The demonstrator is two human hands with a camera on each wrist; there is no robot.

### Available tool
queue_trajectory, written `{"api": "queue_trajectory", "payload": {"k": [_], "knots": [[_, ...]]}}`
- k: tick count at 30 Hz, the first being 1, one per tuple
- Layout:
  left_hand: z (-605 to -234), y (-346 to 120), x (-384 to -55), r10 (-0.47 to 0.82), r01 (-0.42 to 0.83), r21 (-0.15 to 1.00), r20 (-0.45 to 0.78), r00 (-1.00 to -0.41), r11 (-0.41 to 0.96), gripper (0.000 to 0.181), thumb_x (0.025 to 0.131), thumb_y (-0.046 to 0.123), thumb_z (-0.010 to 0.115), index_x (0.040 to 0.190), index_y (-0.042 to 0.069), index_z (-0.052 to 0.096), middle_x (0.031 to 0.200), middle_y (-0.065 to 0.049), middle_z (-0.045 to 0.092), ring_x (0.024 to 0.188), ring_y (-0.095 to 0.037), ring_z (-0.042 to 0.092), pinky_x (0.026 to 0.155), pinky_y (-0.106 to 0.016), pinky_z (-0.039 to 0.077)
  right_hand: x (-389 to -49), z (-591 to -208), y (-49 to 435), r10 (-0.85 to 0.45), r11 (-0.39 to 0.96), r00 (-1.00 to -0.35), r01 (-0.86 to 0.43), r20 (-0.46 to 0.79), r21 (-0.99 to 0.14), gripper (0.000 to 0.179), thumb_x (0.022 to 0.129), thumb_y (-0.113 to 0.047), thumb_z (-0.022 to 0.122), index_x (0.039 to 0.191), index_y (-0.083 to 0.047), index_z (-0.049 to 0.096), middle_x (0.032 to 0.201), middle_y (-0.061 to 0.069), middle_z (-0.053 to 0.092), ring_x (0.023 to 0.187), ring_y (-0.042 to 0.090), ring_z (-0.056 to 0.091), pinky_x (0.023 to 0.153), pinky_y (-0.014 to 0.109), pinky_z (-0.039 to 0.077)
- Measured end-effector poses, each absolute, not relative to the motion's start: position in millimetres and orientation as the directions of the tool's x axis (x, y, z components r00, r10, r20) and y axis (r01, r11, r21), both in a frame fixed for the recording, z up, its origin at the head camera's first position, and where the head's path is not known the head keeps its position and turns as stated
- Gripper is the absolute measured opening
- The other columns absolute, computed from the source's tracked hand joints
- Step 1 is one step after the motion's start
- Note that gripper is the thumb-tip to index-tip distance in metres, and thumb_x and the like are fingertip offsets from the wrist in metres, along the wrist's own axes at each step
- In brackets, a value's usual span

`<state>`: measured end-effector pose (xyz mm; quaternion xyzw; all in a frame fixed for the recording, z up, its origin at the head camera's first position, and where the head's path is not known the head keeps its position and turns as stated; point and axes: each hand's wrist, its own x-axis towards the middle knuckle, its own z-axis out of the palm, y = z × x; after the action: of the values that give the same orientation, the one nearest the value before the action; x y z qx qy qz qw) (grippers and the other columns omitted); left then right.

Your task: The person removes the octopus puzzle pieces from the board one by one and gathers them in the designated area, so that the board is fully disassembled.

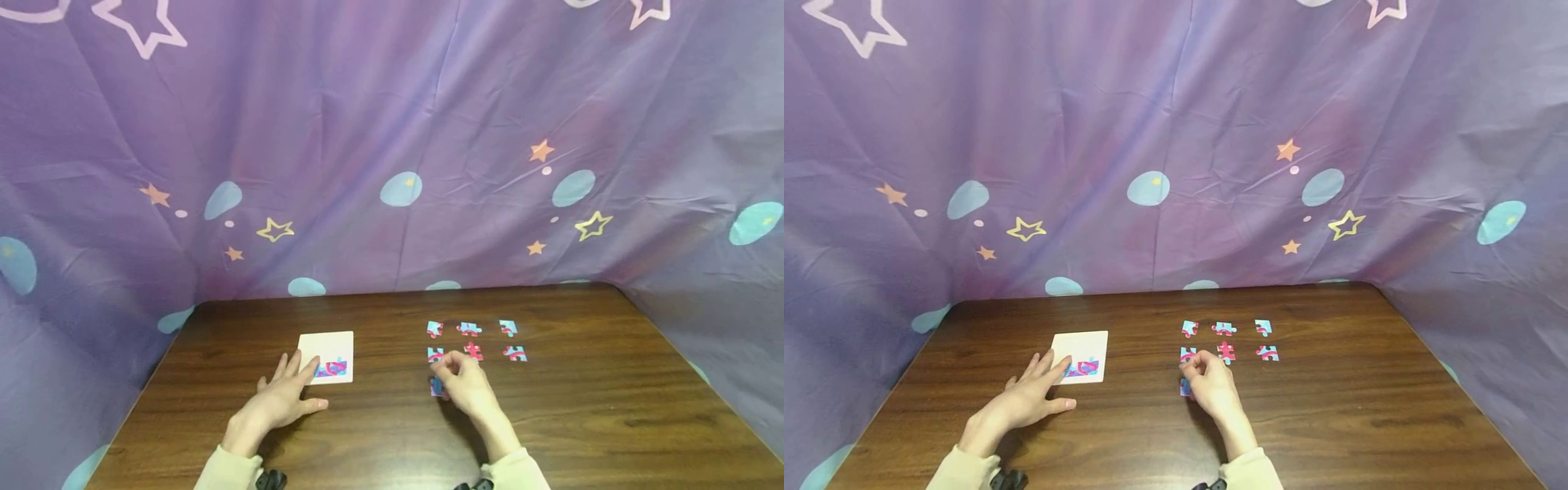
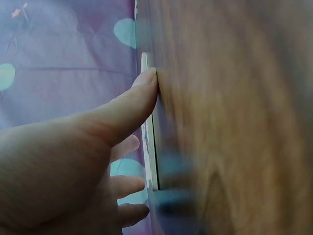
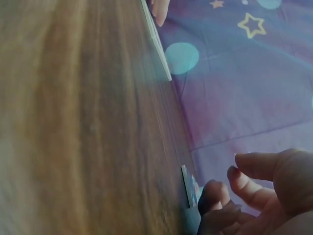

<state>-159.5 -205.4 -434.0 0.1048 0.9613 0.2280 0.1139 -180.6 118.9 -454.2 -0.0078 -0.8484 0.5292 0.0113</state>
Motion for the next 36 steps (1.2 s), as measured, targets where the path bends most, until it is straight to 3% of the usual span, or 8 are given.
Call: {"api": "queue_trajectory", "payload": {"k": [9, 21, 29, 36], "knots": [[-436.0, -211.9, -168.9, 0.257, 0.135, 0.469, -0.206, -0.944, 0.873, 0.084, 0.087, 0.049, 0.068, 0.153, 0.01, 0.033, 0.157, -0.031, 0.011, 0.142, -0.052, 0.006, 0.101, -0.079, 0.005, -182.2, -443.8, 93.6, -0.128, 0.536, -0.982, -0.189, 0.142, -0.823, 0.012, 0.09, -0.012, 0.067, 0.081, -0.014, 0.06, 0.065, -0.004, 0.056, 0.055, 0.011, 0.055, 0.057, 0.03, 0.045], [-437.4, -213.6, -168.7, 0.264, 0.144, 0.478, -0.195, -0.945, 0.867, 0.082, 0.088, 0.051, 0.064, 0.152, 0.01, 0.035, 0.157, -0.031, 0.01, 0.141, -0.053, 0.006, 0.101, -0.079, 0.002, -201.0, -440.0, 24.8, -0.442, 0.596, -0.876, -0.447, 0.192, -0.667, 0.009, 0.085, -0.011, 0.071, 0.089, -0.013, 0.064, 0.08, -0.005, 0.055, 0.076, 0.01, 0.052, 0.069, 0.029, 0.045], [-439.1, -215.6, -169.1, 0.253, 0.14, 0.463, -0.191, -0.949, 0.875, 0.082, 0.088, 0.051, 0.065, 0.151, 0.007, 0.035, 0.157, -0.03, 0.012, 0.142, -0.052, 0.006, 0.101, -0.079, 0.002, -211.9, -438.5, -17.2, -0.461, 0.636, -0.866, -0.473, 0.19, -0.61, 0.016, 0.079, -0.006, 0.076, 0.092, -0.009, 0.067, 0.076, 0.001, 0.057, 0.071, 0.009, 0.05, 0.067, 0.026, 0.044], [-438.2, -215.3, -169.1, 0.244, 0.143, 0.444, -0.18, -0.953, 0.884, 0.083, 0.088, 0.053, 0.065, 0.15, 0.006, 0.037, 0.157, -0.03, 0.014, 0.142, -0.052, 0.008, 0.102, -0.078, 0.004, -219.3, -443.0, -45.7, -0.411, 0.681, -0.906, -0.376, 0.096, -0.628, 0.022, 0.076, -0.008, 0.077, 0.097, -0.009, 0.07, 0.074, -0.002, 0.058, 0.07, 0.011, 0.053, 0.066, 0.026, 0.047]]}}
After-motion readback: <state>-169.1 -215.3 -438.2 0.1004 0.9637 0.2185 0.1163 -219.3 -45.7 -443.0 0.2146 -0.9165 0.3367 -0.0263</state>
